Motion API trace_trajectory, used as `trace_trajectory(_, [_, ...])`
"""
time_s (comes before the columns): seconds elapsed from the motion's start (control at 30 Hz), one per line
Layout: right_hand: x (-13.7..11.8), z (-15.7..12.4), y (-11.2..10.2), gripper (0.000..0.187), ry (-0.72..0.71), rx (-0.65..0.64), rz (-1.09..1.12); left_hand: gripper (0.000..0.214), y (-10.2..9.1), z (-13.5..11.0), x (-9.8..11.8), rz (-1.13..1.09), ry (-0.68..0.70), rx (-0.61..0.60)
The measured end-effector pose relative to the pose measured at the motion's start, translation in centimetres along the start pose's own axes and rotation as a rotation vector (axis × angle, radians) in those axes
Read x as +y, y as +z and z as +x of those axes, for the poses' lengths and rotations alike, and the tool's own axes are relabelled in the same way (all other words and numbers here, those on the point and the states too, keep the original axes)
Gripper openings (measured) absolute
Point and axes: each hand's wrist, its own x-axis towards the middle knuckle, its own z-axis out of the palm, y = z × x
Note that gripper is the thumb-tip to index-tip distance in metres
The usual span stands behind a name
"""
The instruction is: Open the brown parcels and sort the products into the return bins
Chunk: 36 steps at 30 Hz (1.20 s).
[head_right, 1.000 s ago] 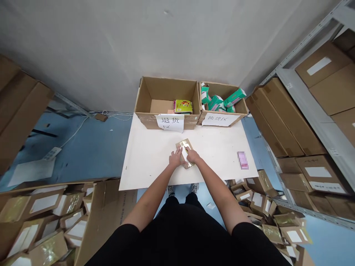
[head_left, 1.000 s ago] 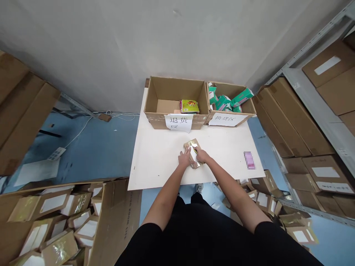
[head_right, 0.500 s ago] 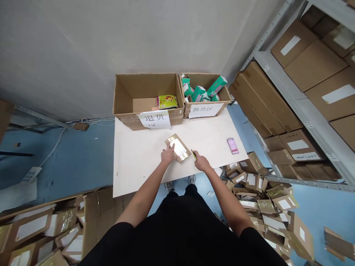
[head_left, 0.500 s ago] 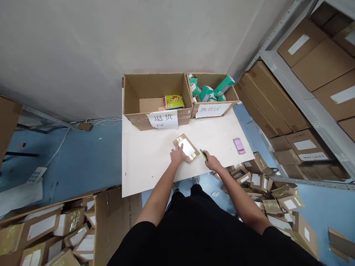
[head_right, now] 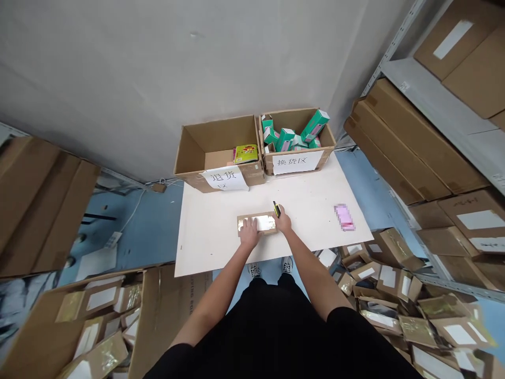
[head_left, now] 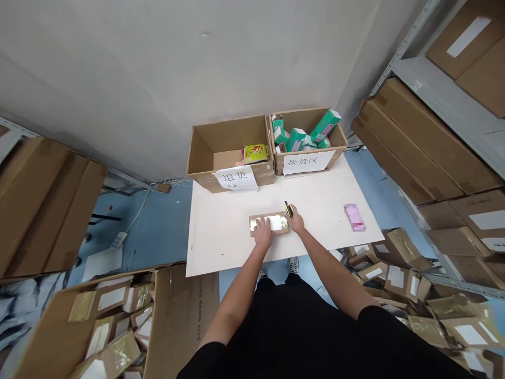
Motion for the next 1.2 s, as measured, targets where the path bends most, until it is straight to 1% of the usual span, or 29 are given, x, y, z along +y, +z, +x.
trace_trajectory(0.07, [1.6,-0.5,-0.9,0.050,0.022,-0.014,0.231,0.074,-0.4,1.0,-0.1,-0.001,0.106,-0.071])
trace_trajectory(0.1, [2.4,-0.9,-1.4,0.045,0.043,-0.037,0.339,0.074,-0.4,1.4,-0.1,0.002,0.135,-0.106])
trace_trajectory(0.17, [3.9,-1.8,-2.1,0.039,0.087,-0.137,0.483,0.074,-0.4,2.1,-0.1,0.015,0.145,-0.143])
trace_trajectory(0.23, [4.9,-2.5,-2.6,0.036,0.142,-0.265,0.517,0.075,-0.3,2.7,-0.2,0.022,0.146,-0.151])
trace_trajectory(0.3, [5.3,-2.9,-2.8,0.032,0.189,-0.339,0.488,0.076,-0.4,3.0,-0.5,0.020,0.155,-0.166])
trace_trajectory(0.37, [5.0,-2.9,-2.8,0.031,0.219,-0.351,0.435,0.077,-0.7,3.2,-0.7,0.023,0.157,-0.179])
trace_trajectory(0.57, [2.6,-2.2,-2.9,0.047,0.202,-0.390,0.242,0.076,-0.8,2.9,-0.8,0.054,0.151,-0.145])
trace_trajectory(0.7, [1.3,-2.3,-3.5,0.050,0.202,-0.390,0.188,0.075,-0.6,2.5,-0.7,0.067,0.156,-0.126])
trace_trajectory(0.8, [1.5,-3.4,-4.3,0.048,0.241,-0.423,0.173,0.075,-0.8,2.3,-0.6,0.066,0.158,-0.119])
trace_trajectory(0.9, [2.9,-5.2,-4.9,0.045,0.276,-0.494,0.110,0.075,-1.0,2.1,-0.3,0.058,0.155,-0.132])
trace_trajectory(0.97, [3.9,-6.4,-5.1,0.042,0.284,-0.473,0.108,0.076,-1.3,2.1,-0.1,0.053,0.147,-0.137])
trace_trajectory(1.07, [4.5,-7.6,-4.7,0.039,0.301,-0.283,0.209,0.076,-1.9,2.3,-0.2,0.041,0.147,-0.114])
trace_trajectory(1.13, [4.1,-7.8,-3.8,0.040,0.310,-0.188,0.263,0.072,-2.5,2.6,-0.9,0.024,0.161,-0.071])
trace_trajectory(1.2, [3.3,-7.6,-2.2,0.041,0.313,-0.181,0.260,0.068,-3.2,2.9,-2.0,0.012,0.150,-0.020])
